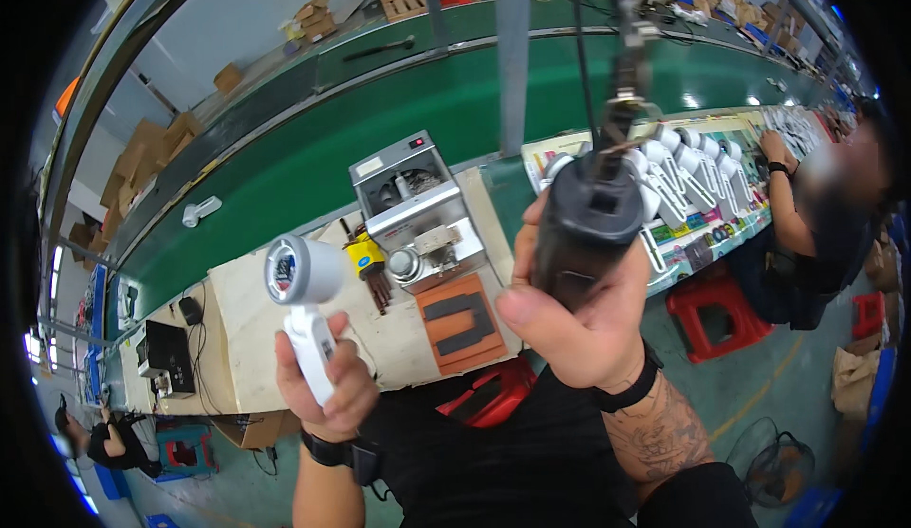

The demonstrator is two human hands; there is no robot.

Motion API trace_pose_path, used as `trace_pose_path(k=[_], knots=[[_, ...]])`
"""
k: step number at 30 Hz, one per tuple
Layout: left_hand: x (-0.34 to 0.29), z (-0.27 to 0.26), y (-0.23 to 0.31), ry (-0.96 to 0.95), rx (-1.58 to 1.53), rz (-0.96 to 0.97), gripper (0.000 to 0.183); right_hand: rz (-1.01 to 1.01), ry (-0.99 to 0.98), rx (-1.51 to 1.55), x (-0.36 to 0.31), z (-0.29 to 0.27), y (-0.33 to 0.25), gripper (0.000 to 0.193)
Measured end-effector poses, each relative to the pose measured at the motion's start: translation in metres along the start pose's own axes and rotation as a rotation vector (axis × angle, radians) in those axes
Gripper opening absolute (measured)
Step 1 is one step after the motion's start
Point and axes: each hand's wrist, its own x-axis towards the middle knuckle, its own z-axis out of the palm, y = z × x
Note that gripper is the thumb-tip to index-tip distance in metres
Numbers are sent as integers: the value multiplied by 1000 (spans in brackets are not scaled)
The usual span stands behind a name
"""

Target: Assembling portable hand fans by installing batteries, screws, and housing components.

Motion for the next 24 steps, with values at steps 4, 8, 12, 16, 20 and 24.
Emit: trace_pose_path(k=[4, 8, 12, 16, 20, 24], knots=[[4, -34, 69, 220, 53, 47, 74, 90, -17, -68, 0, -11, 0, 64], [13, -29, 90, -20, -6, -28, 70, 87, -32, 28, -12, -37, -7, 57], [23, 15, 44, -259, -128, -53, 65, 103, 85, -49, -20, -57, -10, 61], [26, 32, 17, -407, -222, -43, 63, 126, 91, -52, -18, -58, -1, 60], [26, 43, 11, -415, -235, -20, 62, 149, 76, -39, -18, -52, 3, 62], [23, 45, 15, -445, -238, -51, 42, 183, 38, -4, -17, -42, 3, 61]])
